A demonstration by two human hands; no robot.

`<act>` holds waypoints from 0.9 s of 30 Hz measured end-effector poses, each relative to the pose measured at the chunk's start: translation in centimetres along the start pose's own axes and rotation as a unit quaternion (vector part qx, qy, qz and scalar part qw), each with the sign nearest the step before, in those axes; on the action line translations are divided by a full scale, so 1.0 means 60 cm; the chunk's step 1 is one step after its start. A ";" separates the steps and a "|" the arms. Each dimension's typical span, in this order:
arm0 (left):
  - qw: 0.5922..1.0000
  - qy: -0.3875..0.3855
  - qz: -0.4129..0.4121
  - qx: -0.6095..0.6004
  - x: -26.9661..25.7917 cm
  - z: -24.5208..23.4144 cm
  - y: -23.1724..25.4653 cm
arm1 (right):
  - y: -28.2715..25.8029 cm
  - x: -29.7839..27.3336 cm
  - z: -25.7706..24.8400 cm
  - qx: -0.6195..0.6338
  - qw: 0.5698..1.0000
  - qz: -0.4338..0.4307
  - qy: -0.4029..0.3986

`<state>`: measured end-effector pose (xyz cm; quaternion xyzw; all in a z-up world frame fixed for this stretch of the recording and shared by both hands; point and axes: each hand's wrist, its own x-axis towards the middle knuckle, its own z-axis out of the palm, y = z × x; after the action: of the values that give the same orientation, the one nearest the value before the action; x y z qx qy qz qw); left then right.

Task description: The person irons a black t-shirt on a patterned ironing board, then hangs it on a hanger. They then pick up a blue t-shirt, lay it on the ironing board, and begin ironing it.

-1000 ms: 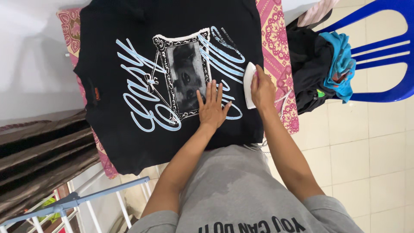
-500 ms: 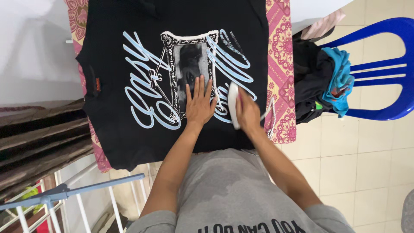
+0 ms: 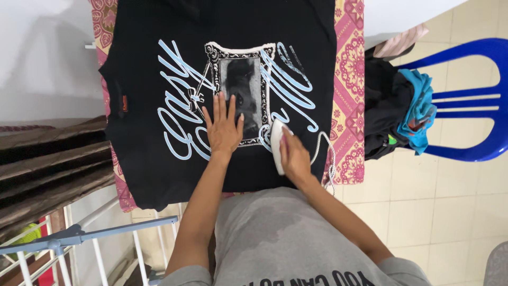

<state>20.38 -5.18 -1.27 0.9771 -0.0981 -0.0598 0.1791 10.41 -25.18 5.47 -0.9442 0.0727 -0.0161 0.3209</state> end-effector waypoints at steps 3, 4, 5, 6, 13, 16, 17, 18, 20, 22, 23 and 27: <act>1.000 0.000 -0.011 -0.003 0.000 -0.005 0.003 | -0.014 0.009 0.008 -0.022 0.999 -0.011 -0.046; 1.000 0.005 -0.011 -0.007 -0.002 -0.005 0.003 | -0.014 0.027 0.009 -0.030 0.998 -0.019 -0.050; 1.000 0.011 -0.010 -0.011 -0.002 -0.005 0.002 | -0.015 0.049 0.011 -0.038 0.997 -0.027 -0.053; 1.000 0.009 -0.012 -0.012 -0.003 -0.005 0.003 | -0.014 0.073 0.013 -0.033 0.997 -0.048 -0.040; 1.000 0.000 -0.008 -0.015 -0.001 0.000 -0.004 | -0.024 0.230 0.047 -0.027 0.995 -0.069 0.064; 0.998 0.020 -0.033 -0.044 -0.003 0.004 -0.016 | -0.040 0.228 0.045 -0.001 0.998 -0.026 0.053; 0.997 0.033 -0.046 -0.058 0.002 0.002 -0.023 | -0.046 0.209 0.040 0.034 0.999 0.031 0.014; 0.996 0.033 -0.057 -0.053 0.009 -0.002 -0.033 | -0.051 0.188 0.035 0.069 0.993 0.089 -0.025; 0.995 0.022 -0.084 -0.042 0.003 -0.014 -0.055 | -0.055 0.132 0.028 0.052 0.997 0.036 -0.038; 0.996 0.039 -0.077 -0.030 0.005 -0.031 -0.071 | -0.065 0.079 0.035 0.045 0.996 -0.071 -0.009; 0.996 0.048 -0.072 -0.023 0.008 -0.038 -0.075 | -0.068 0.068 0.041 0.030 0.996 -0.088 -0.017; 0.995 0.053 -0.079 -0.033 0.019 -0.054 -0.069 | -0.080 0.076 0.068 -0.005 0.990 -0.133 -0.046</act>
<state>22.71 -0.55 0.15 0.9772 -0.0090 -0.0246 0.2109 15.83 -19.62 5.08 -0.9467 -0.0684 -0.0151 0.3144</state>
